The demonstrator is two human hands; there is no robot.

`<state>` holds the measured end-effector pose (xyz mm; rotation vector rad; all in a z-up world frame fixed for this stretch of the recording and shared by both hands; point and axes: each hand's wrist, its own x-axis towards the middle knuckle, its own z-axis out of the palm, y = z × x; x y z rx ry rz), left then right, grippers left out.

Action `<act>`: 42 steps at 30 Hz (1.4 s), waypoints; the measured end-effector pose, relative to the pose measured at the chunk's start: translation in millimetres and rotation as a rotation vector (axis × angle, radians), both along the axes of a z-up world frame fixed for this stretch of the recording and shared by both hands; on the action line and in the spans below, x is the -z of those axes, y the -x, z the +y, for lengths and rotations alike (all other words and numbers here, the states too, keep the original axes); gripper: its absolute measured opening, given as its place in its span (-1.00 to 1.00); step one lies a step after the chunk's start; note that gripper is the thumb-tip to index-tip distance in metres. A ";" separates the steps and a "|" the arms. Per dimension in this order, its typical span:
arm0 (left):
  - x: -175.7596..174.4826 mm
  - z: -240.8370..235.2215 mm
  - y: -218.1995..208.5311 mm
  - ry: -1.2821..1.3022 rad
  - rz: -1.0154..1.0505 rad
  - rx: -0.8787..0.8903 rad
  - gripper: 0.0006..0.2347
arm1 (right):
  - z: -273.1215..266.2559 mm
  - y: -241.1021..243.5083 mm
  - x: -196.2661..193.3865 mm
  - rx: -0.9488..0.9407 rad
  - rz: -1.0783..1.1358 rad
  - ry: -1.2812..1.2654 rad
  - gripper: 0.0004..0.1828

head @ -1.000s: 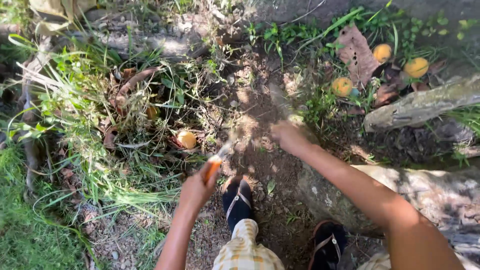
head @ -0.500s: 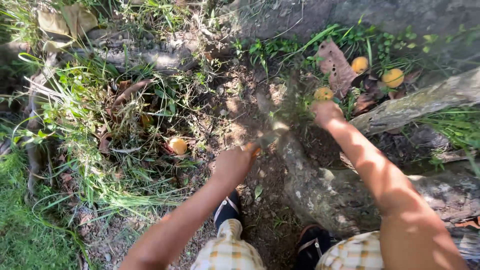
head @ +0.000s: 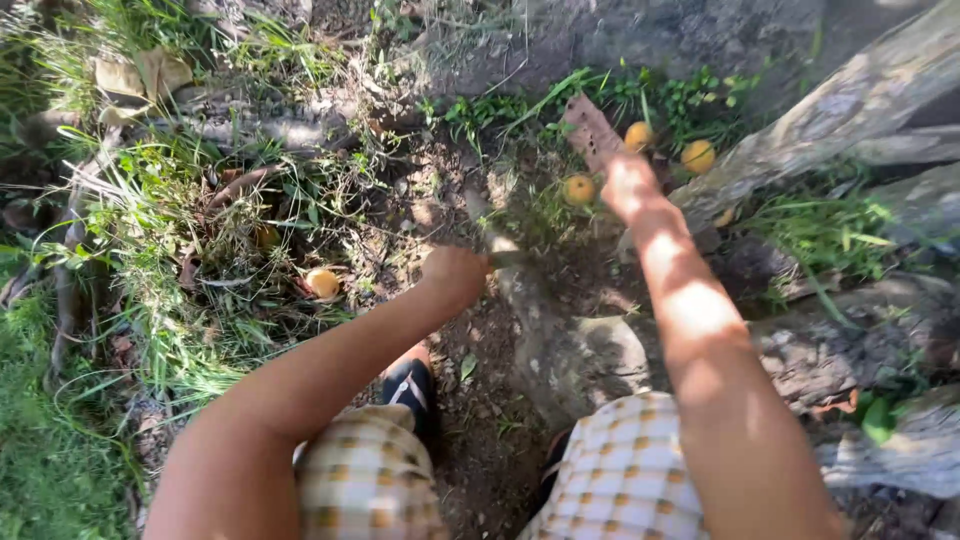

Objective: Clearing weeds and roots from the ground around fallen fruit using a small machete.

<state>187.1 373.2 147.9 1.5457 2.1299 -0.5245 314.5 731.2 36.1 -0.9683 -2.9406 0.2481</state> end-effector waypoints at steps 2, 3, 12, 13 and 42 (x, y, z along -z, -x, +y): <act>10.4 9.9 -3.5 -0.055 0.048 0.012 -0.75 | -8.7 13.0 -41.6 -0.022 0.018 0.051 -0.74; 19.1 2.9 -10.6 -0.066 0.066 0.050 -0.75 | -28.3 9.0 -51.5 -0.018 0.006 0.146 -0.73; 42.7 -11.4 -29.6 0.085 0.101 0.109 -0.57 | -53.1 19.9 -42.9 -0.012 -0.156 0.258 -0.64; 52.6 -10.6 -31.6 0.093 0.086 0.104 -0.57 | -59.8 12.1 -32.8 -0.018 -0.171 0.266 -0.64; 84.3 -24.9 -54.9 -0.317 -0.510 -0.503 -0.62 | -144.4 27.0 34.9 -0.372 -0.212 0.261 -0.38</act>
